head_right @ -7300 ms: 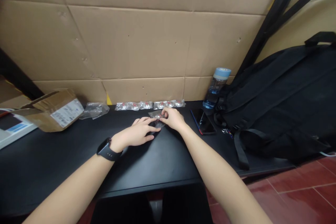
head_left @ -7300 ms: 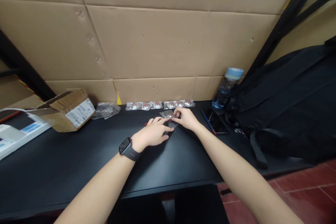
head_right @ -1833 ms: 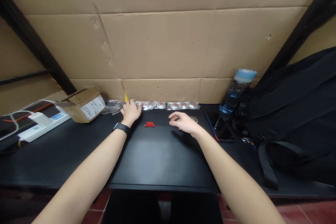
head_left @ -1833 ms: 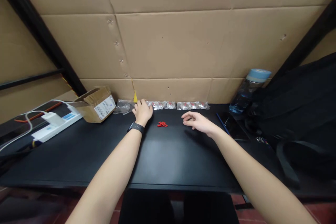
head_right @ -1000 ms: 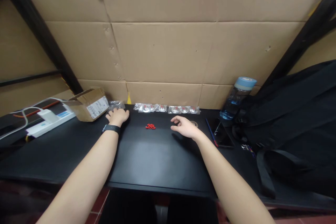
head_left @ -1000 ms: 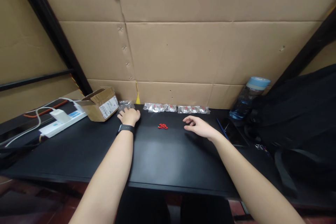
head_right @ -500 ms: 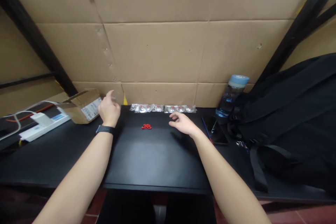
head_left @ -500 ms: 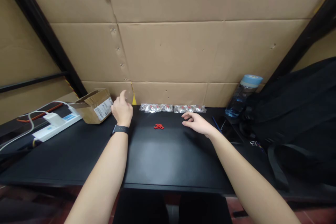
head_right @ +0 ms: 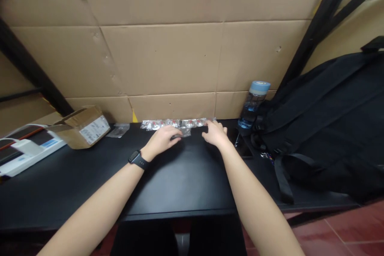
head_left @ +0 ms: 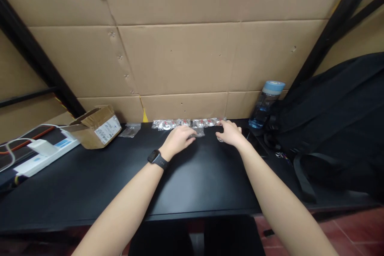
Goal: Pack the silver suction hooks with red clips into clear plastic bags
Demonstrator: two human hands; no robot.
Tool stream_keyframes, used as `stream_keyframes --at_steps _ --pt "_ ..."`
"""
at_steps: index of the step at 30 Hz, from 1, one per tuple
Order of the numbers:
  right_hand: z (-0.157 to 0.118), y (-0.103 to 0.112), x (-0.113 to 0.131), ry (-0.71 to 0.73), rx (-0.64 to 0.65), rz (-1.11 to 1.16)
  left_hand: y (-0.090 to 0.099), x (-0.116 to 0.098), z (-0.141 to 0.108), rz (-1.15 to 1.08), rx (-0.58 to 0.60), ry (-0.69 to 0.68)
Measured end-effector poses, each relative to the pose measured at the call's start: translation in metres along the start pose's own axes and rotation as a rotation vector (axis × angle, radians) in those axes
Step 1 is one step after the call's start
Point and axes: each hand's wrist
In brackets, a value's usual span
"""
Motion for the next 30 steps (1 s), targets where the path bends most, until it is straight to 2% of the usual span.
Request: stream_keyframes --at_steps 2,4,7,11,15,18,21,25,30 --pt "0.001 0.003 -0.009 0.018 0.090 0.006 -0.003 -0.009 0.002 -0.035 0.020 0.006" --pt "0.003 0.003 -0.017 0.084 0.168 0.053 0.000 -0.008 0.000 -0.065 -0.006 0.063" --pt "0.005 0.000 -0.023 0.148 0.219 0.104 0.013 0.010 -0.006 -0.069 -0.053 0.173" --pt "0.006 -0.005 -0.024 0.151 0.217 0.104 0.035 0.039 -0.016 -0.053 -0.080 0.261" --pt "0.007 -0.008 -0.025 0.143 0.198 0.090 0.045 0.054 -0.025 -0.148 0.144 0.241" --pt "0.007 -0.009 -0.026 0.148 0.205 0.091 0.041 0.056 -0.027 -0.215 0.307 0.208" --pt "0.008 -0.010 -0.027 0.147 0.206 0.094 0.033 0.056 -0.028 -0.239 0.387 0.209" --pt "0.008 -0.010 -0.027 0.149 0.193 0.098 0.026 0.056 -0.028 -0.216 0.349 0.227" --pt "0.005 -0.003 -0.023 0.172 0.142 0.138 0.031 0.051 -0.026 -0.197 0.264 0.231"
Point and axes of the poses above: each hand's wrist, its own z-axis towards the middle knuckle, its own y-axis out of the back of the hand, x = y × z, and after that the axes turned 1 degree about -x, right-handed
